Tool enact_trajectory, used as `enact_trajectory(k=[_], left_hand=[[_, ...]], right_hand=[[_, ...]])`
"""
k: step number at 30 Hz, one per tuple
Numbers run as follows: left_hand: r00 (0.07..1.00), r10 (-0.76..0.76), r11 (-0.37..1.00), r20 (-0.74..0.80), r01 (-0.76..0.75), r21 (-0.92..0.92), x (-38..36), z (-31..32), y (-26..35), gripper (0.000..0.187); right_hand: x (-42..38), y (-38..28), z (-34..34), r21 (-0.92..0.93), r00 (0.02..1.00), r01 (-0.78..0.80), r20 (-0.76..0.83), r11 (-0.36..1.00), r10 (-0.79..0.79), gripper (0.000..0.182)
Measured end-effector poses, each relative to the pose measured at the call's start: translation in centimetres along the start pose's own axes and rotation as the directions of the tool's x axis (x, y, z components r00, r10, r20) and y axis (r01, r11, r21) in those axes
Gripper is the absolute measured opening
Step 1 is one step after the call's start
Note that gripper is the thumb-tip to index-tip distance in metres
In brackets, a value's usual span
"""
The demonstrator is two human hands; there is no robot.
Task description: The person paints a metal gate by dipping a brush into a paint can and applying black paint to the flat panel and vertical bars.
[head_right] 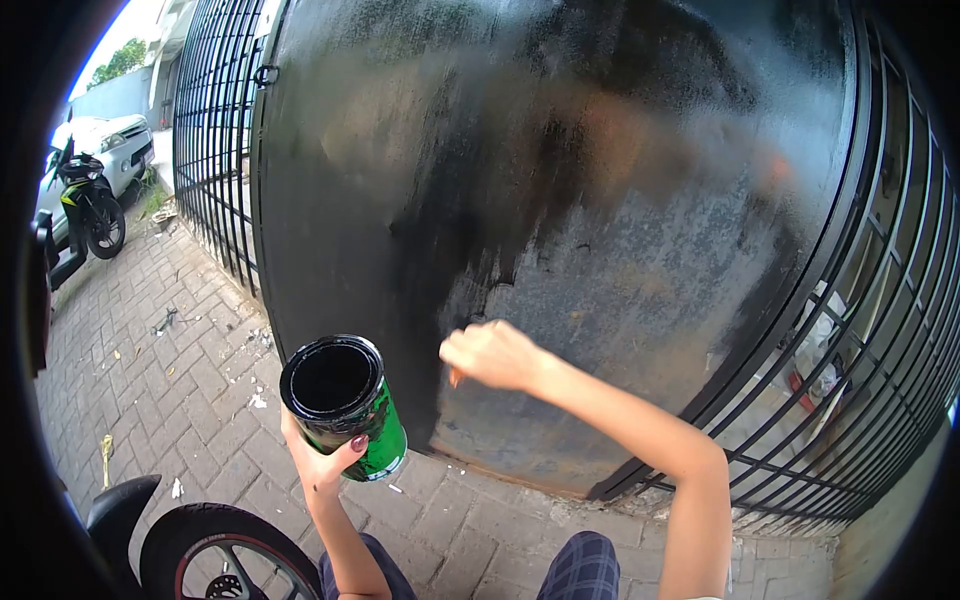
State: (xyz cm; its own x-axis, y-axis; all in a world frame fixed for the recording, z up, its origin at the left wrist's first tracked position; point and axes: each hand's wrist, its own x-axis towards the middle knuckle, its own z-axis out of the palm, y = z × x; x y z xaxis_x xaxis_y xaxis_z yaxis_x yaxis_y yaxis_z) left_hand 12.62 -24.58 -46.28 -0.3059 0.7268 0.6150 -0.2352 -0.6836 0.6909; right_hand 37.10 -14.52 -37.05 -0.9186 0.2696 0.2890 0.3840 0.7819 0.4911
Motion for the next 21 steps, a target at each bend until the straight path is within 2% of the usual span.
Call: enact_trajectory(k=[2,4,5,6,8,10,12,15,17,19,20,21], left_hand=[[1.0,-0.009,1.0,0.02,0.009,0.009,0.0,0.3,0.2,0.089],[1.0,-0.011,1.0,0.028,0.01,0.021,0.0,0.6,0.2,0.088],[1.0,-0.009,1.0,0.029,0.008,0.03,0.0,0.7,0.1,0.089],[1.0,-0.006,0.999,0.028,0.005,0.037,0.0,0.8,0.0,0.089],[1.0,-0.011,1.0,0.026,0.011,0.021,-0.1,0.8,0.0,0.089],[1.0,-0.016,1.0,0.022,0.016,0.001,-0.1,0.8,0.0,0.089],[0.999,-0.029,0.999,0.026,0.03,-0.027,0.0,0.9,0.1,0.09],[0.999,0.015,0.999,0.038,-0.017,0.04,-0.2,0.6,-0.1,0.091],[0.999,0.002,0.998,0.043,-0.005,0.062,-0.2,0.6,-0.1,0.091],[0.999,-0.013,0.998,0.044,0.01,0.06,-0.1,0.8,-0.1,0.091],[0.999,-0.022,0.999,0.043,0.02,0.049,-0.1,0.8,-0.1,0.091],[0.999,-0.029,0.999,0.045,0.027,0.037,0.0,0.8,-0.1,0.091]], right_hand=[[1.9,2.2,-5.5,-0.165,0.988,-0.11,-0.123,0.98,0.09,0.021],[3.1,3.3,-8.2,-0.416,0.942,-0.161,-0.335,0.895,0.014,0.017],[3.1,3.3,-8.5,-0.535,0.938,-0.119,-0.336,0.836,-0.081,0.016],[2.7,3.0,-7.6,-0.524,0.948,-0.105,-0.31,0.845,-0.075,0.019],[0.9,2.1,-2.6,-0.6,0.986,-0.035,-0.151,0.799,-0.07,0.014],[-0.6,-0.6,1.5,-0.377,0.996,0.073,-0.027,0.923,-0.09,0.012],[-1.4,-2.3,4.4,0.003,0.991,0.111,0.074,0.994,-0.111,0.011],[-0.4,-1.1,2.0,0.043,0.999,0.037,0.008,0.998,-0.037,0.01],[1.2,1.6,-2.3,-0.079,0.996,-0.073,-0.065,0.994,0.068,0.021],[3.1,2.6,-5.9,-0.403,0.97,-0.106,-0.243,0.909,0.005,0.024],[3.6,2.8,-6.8,-0.493,0.947,-0.147,-0.32,0.857,-0.022,0.025],[3.6,2.6,-6.6,-0.542,0.951,-0.145,-0.308,0.827,-0.035,0.024]])
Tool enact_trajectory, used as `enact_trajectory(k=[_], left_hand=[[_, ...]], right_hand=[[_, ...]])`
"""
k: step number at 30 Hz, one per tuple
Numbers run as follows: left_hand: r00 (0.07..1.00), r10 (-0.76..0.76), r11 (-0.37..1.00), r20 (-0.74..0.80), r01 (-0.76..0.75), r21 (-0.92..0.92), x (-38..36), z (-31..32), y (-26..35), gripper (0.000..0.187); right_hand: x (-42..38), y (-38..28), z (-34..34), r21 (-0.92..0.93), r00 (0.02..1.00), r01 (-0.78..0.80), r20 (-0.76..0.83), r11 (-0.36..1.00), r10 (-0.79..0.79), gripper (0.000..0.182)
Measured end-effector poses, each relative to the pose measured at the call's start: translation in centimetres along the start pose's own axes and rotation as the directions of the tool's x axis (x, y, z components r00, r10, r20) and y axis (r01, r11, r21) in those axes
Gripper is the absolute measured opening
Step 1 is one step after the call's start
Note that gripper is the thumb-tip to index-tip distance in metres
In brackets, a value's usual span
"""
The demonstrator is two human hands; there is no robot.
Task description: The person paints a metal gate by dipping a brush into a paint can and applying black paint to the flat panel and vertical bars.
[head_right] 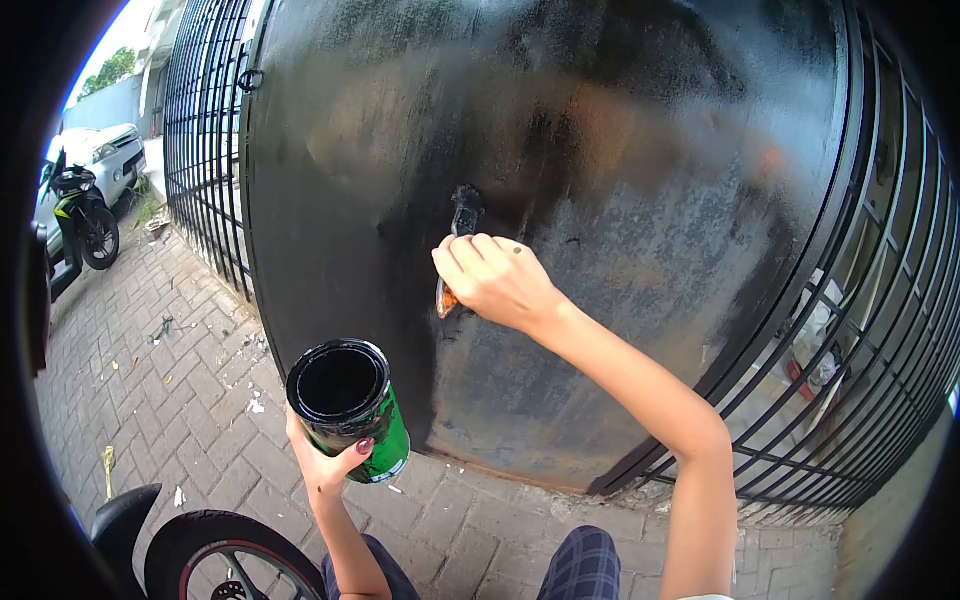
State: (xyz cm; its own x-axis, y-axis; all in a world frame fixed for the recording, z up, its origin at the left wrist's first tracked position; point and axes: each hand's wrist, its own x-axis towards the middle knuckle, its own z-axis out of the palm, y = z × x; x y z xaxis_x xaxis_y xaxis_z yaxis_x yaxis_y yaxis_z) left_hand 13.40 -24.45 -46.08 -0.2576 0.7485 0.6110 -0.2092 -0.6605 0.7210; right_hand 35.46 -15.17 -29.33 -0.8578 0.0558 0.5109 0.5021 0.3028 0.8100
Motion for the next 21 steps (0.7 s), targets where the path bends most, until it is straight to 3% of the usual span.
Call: enact_trajectory(k=[3,5,7,10,11,13,14,17,19,21], left_hand=[[1.0,-0.007,1.0,-0.01,0.007,-0.013,-0.1,-0.3,-0.3,0.09],[1.0,-0.001,1.0,-0.014,0.001,-0.024,0.0,-0.4,-0.1,0.09],[1.0,-0.008,0.999,-0.02,0.008,-0.037,-0.3,-0.4,0.0,0.089],[1.0,-0.013,0.999,-0.016,0.012,-0.041,-0.2,-0.5,0.1,0.089],[1.0,-0.012,0.999,-0.014,0.011,-0.036,-0.2,-0.6,0.1,0.089],[1.0,-0.007,1.0,-0.007,0.007,-0.021,0.0,-0.6,0.0,0.089],[1.0,-0.007,1.0,0.0,0.007,-0.013,0.1,-0.6,-0.2,0.089],[1.0,-0.012,1.0,0.019,0.012,-0.011,0.2,-0.2,-0.8,0.089],[0.999,-0.016,1.0,0.038,0.017,-0.024,0.2,0.2,-0.7,0.09],[0.998,-0.008,0.999,0.06,0.011,-0.049,0.2,0.5,-0.6,0.091]], right_hand=[[-2.8,-3.7,1.8,-0.011,0.99,0.113,0.091,0.994,-0.112,0.018],[-7.0,-7.9,4.4,0.191,0.915,0.263,0.262,0.946,-0.307,0.015],[-8.8,-10.6,5.0,0.609,0.849,0.061,0.385,0.791,-0.362,0.012],[-6.7,-7.8,3.9,0.639,0.886,-0.042,0.379,0.768,-0.266,0.011],[-4.8,-5.4,2.8,0.658,0.937,-0.093,0.311,0.747,-0.157,0.011],[-0.4,0.2,-0.4,0.563,0.974,-0.128,0.225,0.817,-0.002,0.015],[2.0,3.0,-1.8,0.445,0.994,-0.108,0.065,0.889,0.088,0.019],[6.8,10.6,-4.5,0.119,0.969,0.022,-0.248,0.993,0.008,0.022],[7.1,12.8,-4.4,-0.025,0.995,-0.005,-0.103,1.0,0.003,0.019],[5.4,11.5,-2.4,0.046,0.996,0.076,0.033,0.996,-0.078,0.023]])
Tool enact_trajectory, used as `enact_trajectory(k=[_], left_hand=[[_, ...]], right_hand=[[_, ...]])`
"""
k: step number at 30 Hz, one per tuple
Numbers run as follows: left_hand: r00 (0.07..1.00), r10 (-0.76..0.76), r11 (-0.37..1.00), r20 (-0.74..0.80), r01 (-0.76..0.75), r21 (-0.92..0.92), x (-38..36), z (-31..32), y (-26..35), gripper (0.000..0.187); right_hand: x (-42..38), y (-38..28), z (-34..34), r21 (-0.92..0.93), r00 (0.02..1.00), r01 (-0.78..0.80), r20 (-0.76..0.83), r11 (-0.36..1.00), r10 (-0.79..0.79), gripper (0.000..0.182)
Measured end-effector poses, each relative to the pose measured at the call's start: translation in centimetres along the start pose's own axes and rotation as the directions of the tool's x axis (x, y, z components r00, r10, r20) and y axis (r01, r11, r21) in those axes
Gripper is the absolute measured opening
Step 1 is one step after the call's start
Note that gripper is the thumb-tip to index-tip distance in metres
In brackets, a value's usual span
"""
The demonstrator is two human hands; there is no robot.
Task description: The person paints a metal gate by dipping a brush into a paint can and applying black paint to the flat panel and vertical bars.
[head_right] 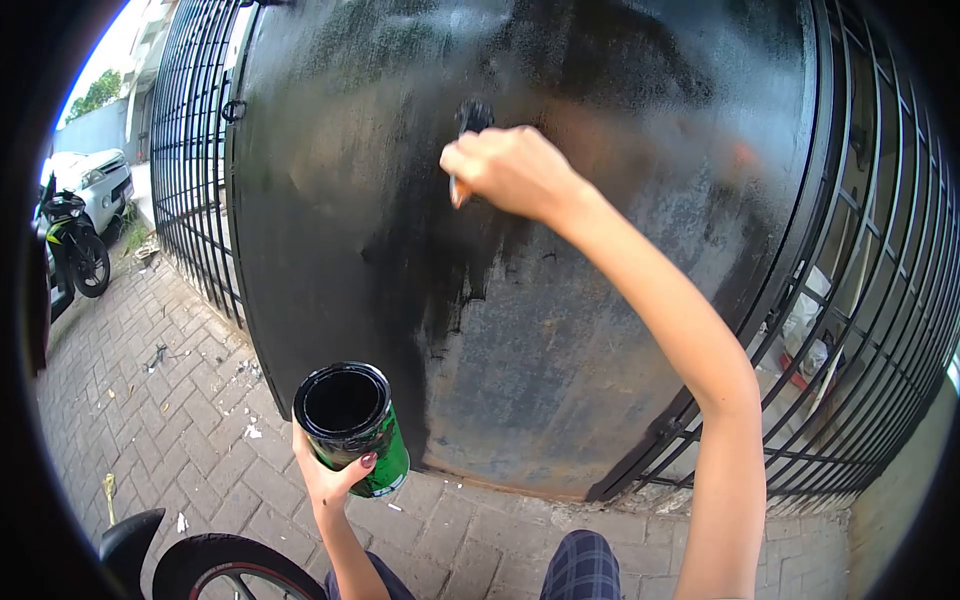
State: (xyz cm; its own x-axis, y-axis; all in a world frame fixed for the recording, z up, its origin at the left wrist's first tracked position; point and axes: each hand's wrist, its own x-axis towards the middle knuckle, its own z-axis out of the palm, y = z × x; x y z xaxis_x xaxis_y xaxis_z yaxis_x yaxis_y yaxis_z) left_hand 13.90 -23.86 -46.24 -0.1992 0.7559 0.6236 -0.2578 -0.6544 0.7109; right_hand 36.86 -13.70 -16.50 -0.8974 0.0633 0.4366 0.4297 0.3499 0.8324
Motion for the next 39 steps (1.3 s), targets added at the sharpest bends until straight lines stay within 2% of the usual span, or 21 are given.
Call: enact_trajectory(k=[1,3,4,6,8,10,12,14,16,19,21,22,24,26,28,29,30,32,35,38,39], left_hand=[[1.0,-0.01,1.0,0.004,0.01,-0.006,-0.1,0.0,0.1,0.091],[1.0,-0.002,1.0,-0.004,0.002,0.002,-0.3,0.0,0.3,0.091],[1.0,0.007,1.0,-0.007,-0.007,0.005,-0.2,0.0,0.5,0.091],[1.0,0.017,1.0,-0.009,-0.017,0.008,-0.3,-0.4,0.7,0.091],[1.0,0.023,1.0,-0.017,-0.023,0.014,-0.5,-0.8,1.1,0.09],[0.999,0.027,0.999,-0.031,-0.026,0.033,-0.6,-1.1,1.4,0.09],[0.998,0.035,0.999,-0.042,-0.035,0.006,-0.4,-1.1,1.3,0.086],[0.998,0.013,1.0,-0.065,-0.014,-0.025,0.0,-1.1,1.1,0.083],[0.998,0.003,1.0,-0.067,-0.005,-0.023,0.3,-0.7,0.8,0.08],[0.999,-0.001,1.0,-0.052,0.002,0.021,1.2,0.3,0.4,0.079],[1.0,-0.014,0.999,-0.018,0.014,0.033,2.1,0.9,-0.1,0.078],[1.0,-0.029,1.0,0.008,0.029,0.008,2.4,1.2,-0.3,0.077],[0.997,-0.017,1.0,0.071,0.018,-0.017,2.5,0.9,-0.8,0.077],[0.996,-0.02,0.999,0.085,0.023,-0.04,1.3,0.7,-1.3,0.077],[0.998,-0.028,1.0,0.064,0.028,-0.006,-0.9,0.5,-1.8,0.079],[0.998,-0.018,0.999,0.064,0.016,0.028,-2.0,0.3,-2.2,0.08],[0.998,-0.007,0.998,0.067,0.003,0.065,-3.1,0.3,-2.3,0.08],[0.997,-0.046,0.996,0.061,0.041,0.084,-4.8,0.8,-1.7,0.08],[0.993,-0.106,0.993,0.06,0.102,0.056,-5.7,2.0,0.7,0.078],[0.995,-0.091,0.995,0.038,0.09,0.043,-5.7,3.0,2.9,0.074],[0.995,-0.091,0.995,0.043,0.089,0.046,-5.6,3.3,3.3,0.074]], right_hand=[[-0.9,-2.0,1.0,0.026,1.0,0.027,0.002,0.999,-0.028,0.016],[-3.6,-6.7,3.2,0.087,0.991,0.075,0.105,0.993,-0.084,0.021],[-5.4,-9.2,5.6,0.1,0.985,0.16,0.044,0.982,-0.165,0.022],[-8.1,-14.4,6.8,0.194,0.964,0.218,0.111,0.956,-0.242,0.016],[-10.5,-18.8,8.4,0.493,0.949,0.12,0.199,0.862,-0.246,0.014],[-10.4,-19.5,7.5,0.542,0.946,0.038,0.251,0.84,-0.204,0.014],[-8.9,-16.0,6.1,0.571,0.985,-0.098,0.172,0.815,-0.003,0.01],[-7.0,-11.1,2.6,0.412,0.98,-0.185,0.14,0.892,0.139,0.011],[-6.1,-8.1,0.3,0.159,0.981,-0.173,-0.063,0.972,0.185,0.01],[-8.0,-8.7,1.1,0.063,0.992,-0.101,-0.073,0.993,0.105,0.018],[-11.2,-13.1,4.0,-0.095,0.988,0.146,0.055,0.985,-0.141,0.018],[-12.3,-15.7,4.2,0.05,0.975,0.19,0.107,0.981,-0.194,0.013],[-14.7,-19.9,6.7,0.393,0.96,0.204,0.099,0.897,-0.261,0.017],[-15.2,-20.4,6.7,0.412,0.938,0.213,0.168,0.886,-0.303,0.012],[-13.1,-17.8,4.9,0.459,0.995,0.067,0.037,0.886,-0.095,0.013],[-12.0,-15.7,3.8,0.407,0.999,-0.021,0.048,0.913,0.002,0.013],[-11.5,-13.3,3.2,0.375,0.994,-0.108,0.029,0.921,0.104,0.022],[-10.5,-10.0,1.9,0.161,0.969,-0.188,-0.132,0.969,0.21,0.019],[-11.0,-11.4,2.9,0.12,0.969,-0.132,-0.195,0.984,0.154,0.019],[-13.1,-16.7,7.5,0.165,0.983,0.171,0.04,0.971,-0.18,0.012],[-12.8,-17.9,7.2,0.316,0.979,0.162,0.068,0.935,-0.192,0.011]])
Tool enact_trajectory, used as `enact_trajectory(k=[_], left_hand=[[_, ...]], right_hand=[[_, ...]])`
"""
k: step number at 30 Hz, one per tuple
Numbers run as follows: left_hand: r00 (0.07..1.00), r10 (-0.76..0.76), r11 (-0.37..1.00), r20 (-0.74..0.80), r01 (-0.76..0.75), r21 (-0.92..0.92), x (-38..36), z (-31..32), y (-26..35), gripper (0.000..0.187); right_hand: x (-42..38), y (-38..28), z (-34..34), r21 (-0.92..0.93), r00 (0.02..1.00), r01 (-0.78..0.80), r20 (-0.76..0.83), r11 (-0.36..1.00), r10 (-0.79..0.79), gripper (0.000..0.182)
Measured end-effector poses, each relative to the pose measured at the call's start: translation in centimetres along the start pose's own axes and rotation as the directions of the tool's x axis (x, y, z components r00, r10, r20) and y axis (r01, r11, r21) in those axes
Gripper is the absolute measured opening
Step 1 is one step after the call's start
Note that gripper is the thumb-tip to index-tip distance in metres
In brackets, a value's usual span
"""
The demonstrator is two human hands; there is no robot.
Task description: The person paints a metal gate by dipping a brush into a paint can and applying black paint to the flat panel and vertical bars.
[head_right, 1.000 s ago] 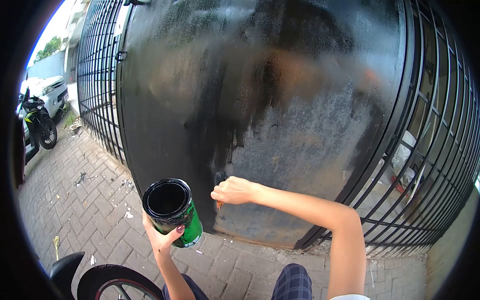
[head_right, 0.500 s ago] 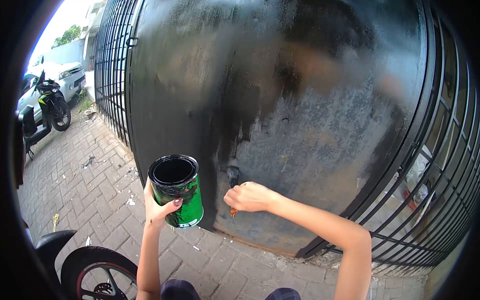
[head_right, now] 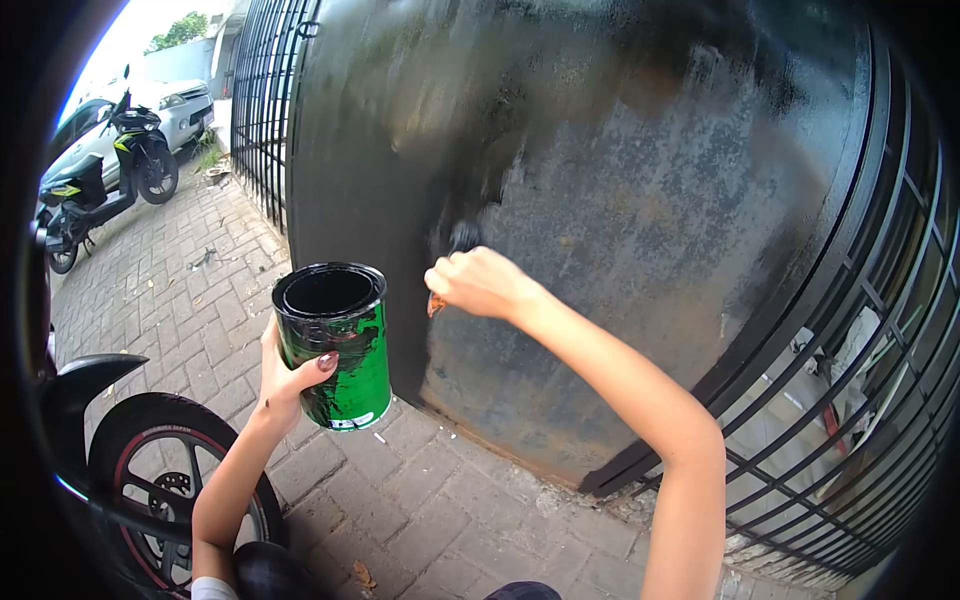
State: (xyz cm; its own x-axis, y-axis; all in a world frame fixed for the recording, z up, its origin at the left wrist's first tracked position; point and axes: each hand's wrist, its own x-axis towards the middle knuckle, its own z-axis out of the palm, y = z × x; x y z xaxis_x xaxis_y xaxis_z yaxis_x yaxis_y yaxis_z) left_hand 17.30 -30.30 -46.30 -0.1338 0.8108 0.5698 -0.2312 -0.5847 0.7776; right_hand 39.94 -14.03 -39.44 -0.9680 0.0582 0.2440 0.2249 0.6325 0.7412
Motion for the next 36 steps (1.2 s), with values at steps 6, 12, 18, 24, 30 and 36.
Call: enact_trajectory(k=[6,12,18,24,30,36], left_hand=[[0.996,-0.011,0.999,-0.094,0.008,-0.039,0.0,2.2,0.6,0.068],[0.954,-0.019,0.999,-0.3,0.01,-0.031,-4.5,2.4,-4.5,0.074],[0.985,0.072,0.983,-0.158,-0.043,0.178,-3.8,1.1,-8.0,0.089],[0.966,0.201,0.94,-0.162,-0.143,0.311,0.5,0.5,-11.1,0.102],[0.954,0.229,0.941,-0.194,-0.165,0.297,-3.1,-2.6,-10.8,0.101],[0.961,0.199,0.931,-0.192,-0.124,0.344,-3.2,-3.8,-11.3,0.102]], right_hand=[[1.4,4.6,-5.5,0.049,0.922,-0.303,-0.237,0.952,0.306,0.013],[-1.0,3.0,-3.7,-0.167,0.966,-0.211,-0.188,0.963,0.179,0.037],[0.2,0.8,-3.5,0.13,0.959,-0.24,-0.121,0.962,0.256,0.022],[3.5,3.9,-5.9,-0.309,0.852,-0.364,-0.492,0.879,0.18,0.011],[2.7,-1.4,1.3,0.067,0.997,-0.07,0.033,0.995,0.068,0.013],[5.9,2.2,-2.8,0.025,0.911,-0.356,-0.212,0.934,0.353,0.008]])
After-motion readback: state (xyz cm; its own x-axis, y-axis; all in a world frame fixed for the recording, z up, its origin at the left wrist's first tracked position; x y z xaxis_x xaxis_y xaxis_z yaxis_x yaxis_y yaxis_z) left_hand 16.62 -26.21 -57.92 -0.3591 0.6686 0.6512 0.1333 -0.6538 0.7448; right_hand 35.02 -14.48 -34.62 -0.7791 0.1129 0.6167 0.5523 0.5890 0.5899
